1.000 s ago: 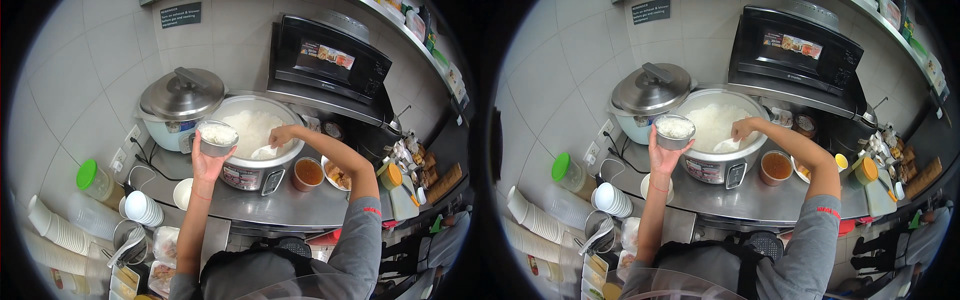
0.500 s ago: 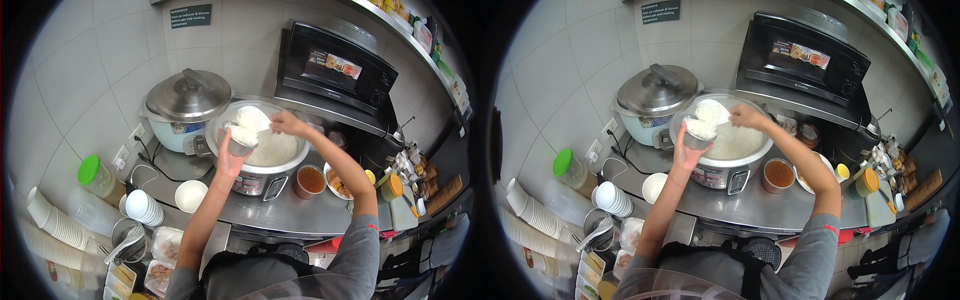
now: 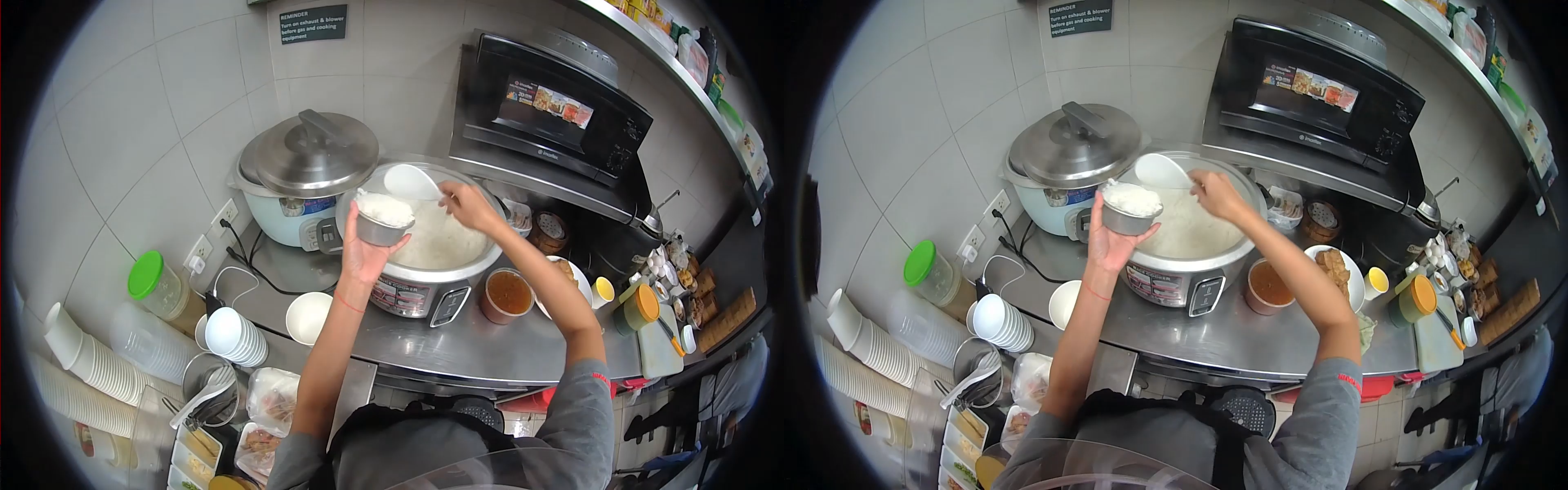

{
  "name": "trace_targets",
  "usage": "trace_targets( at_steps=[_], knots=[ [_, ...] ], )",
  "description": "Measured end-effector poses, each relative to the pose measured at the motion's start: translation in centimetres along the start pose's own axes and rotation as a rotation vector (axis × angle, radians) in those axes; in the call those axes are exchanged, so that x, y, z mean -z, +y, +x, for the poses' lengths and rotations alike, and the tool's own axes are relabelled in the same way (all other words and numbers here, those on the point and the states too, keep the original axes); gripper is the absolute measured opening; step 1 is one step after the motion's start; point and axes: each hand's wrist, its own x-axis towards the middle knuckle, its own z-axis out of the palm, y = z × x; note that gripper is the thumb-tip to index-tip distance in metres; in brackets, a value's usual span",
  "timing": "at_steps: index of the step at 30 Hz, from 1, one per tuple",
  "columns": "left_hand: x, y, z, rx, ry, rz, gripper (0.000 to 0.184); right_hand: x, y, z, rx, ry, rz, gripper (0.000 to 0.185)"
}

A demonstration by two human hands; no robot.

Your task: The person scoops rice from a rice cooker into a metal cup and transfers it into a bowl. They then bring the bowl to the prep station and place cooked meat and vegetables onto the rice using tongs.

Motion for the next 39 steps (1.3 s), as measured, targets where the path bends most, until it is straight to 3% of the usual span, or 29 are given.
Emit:
trace_targets(
  at_steps=[5, 8, 12, 16, 19, 20, 26, 29, 32, 39],
  knots=[
    [-0.4, 0.2, -1.3, -0.019, -0.009, -0.008, 0.073, -7.7, 8.6, 3.3, 0.010, -0.139, -0.753, 0.019],
    [-0.6, 0.5, -1.9, 0.007, -0.024, -0.005, 0.072, -8.5, 5.3, 2.1, 0.140, -0.322, -0.667, 0.014],
    [0.1, 0.9, -2.2, 0.016, -0.028, 0.002, 0.070, -7.3, 4.5, 0.4, 0.266, -0.400, -0.635, 0.014],
    [0.0, 1.6, -2.6, 0.041, -0.012, 0.035, 0.067, -4.4, 5.6, 0.0, 0.264, -0.513, -0.499, 0.018],
    [0.3, 1.9, -2.6, 0.062, 0.002, 0.062, 0.064, -1.9, 5.3, 0.4, -0.066, -0.753, -0.290, 0.018],
    [0.5, 2.0, -2.6, 0.075, -0.004, 0.071, 0.062, -2.1, 7.5, 1.0, -0.133, -0.788, -0.046, 0.021],
    [1.7, 0.8, -0.3, 0.139, 0.052, 0.056, 0.054, 1.1, 6.3, 2.3, -0.163, -0.330, 0.015, 0.018],
    [1.9, -0.6, 1.9, 0.138, 0.089, 0.065, 0.058, -0.5, 3.2, 1.3, -0.024, -0.103, -0.048, 0.014],
    [2.3, -1.3, 4.1, 0.108, 0.126, 0.079, 0.060, -3.3, -1.1, -2.3, 0.388, 0.180, -0.413, 0.023],
    [0.3, -0.6, 3.5, 0.091, 0.129, 0.096, 0.058, -4.6, -4.6, -6.4, 0.241, 0.224, -0.347, 0.035]
  ],
)
